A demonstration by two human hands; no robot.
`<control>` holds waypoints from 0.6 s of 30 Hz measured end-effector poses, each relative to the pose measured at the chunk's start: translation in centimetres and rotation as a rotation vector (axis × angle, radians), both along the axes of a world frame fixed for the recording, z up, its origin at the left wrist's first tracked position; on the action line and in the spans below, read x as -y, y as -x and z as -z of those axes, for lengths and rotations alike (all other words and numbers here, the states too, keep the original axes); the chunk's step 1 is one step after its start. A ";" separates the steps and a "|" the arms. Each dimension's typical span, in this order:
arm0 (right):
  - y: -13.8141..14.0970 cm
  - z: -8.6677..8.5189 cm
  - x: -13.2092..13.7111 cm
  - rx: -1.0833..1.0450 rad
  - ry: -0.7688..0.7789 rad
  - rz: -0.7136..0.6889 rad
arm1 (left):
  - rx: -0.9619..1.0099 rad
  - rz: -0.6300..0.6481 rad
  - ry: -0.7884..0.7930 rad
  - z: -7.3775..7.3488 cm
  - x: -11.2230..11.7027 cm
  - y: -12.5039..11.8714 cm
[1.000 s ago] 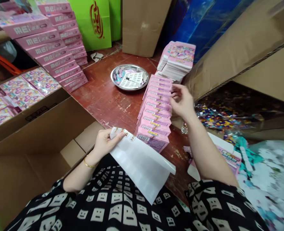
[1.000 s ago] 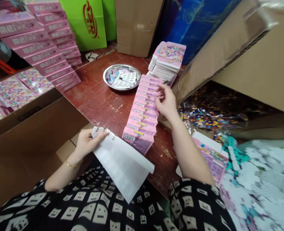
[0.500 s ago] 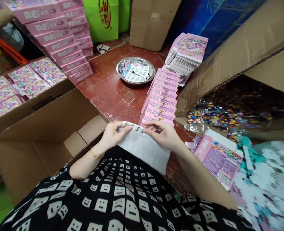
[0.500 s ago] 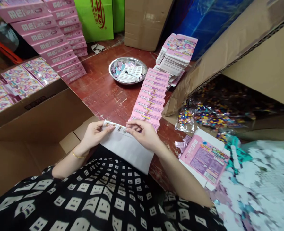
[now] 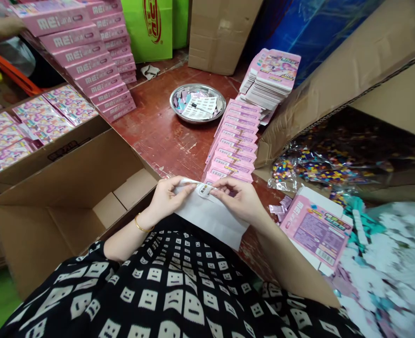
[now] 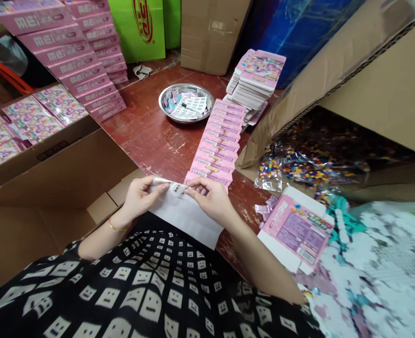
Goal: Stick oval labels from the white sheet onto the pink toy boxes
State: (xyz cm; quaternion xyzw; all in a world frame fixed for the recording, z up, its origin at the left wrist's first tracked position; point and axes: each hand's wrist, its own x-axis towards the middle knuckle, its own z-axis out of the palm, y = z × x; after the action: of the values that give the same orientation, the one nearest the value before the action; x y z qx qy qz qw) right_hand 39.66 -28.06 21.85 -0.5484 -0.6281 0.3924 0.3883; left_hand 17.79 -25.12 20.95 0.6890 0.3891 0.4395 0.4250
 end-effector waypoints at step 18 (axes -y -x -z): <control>2.0 -1.0 0.0 -0.155 -0.139 -0.025 | 0.077 0.077 0.135 -0.1 -0.4 -0.2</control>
State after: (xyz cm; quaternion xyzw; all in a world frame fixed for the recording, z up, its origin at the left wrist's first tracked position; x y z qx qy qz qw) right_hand 37.66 -28.02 22.84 -0.4802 -0.6288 0.3938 0.4679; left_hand 18.01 -24.75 21.07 0.6559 0.3745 0.4218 0.5017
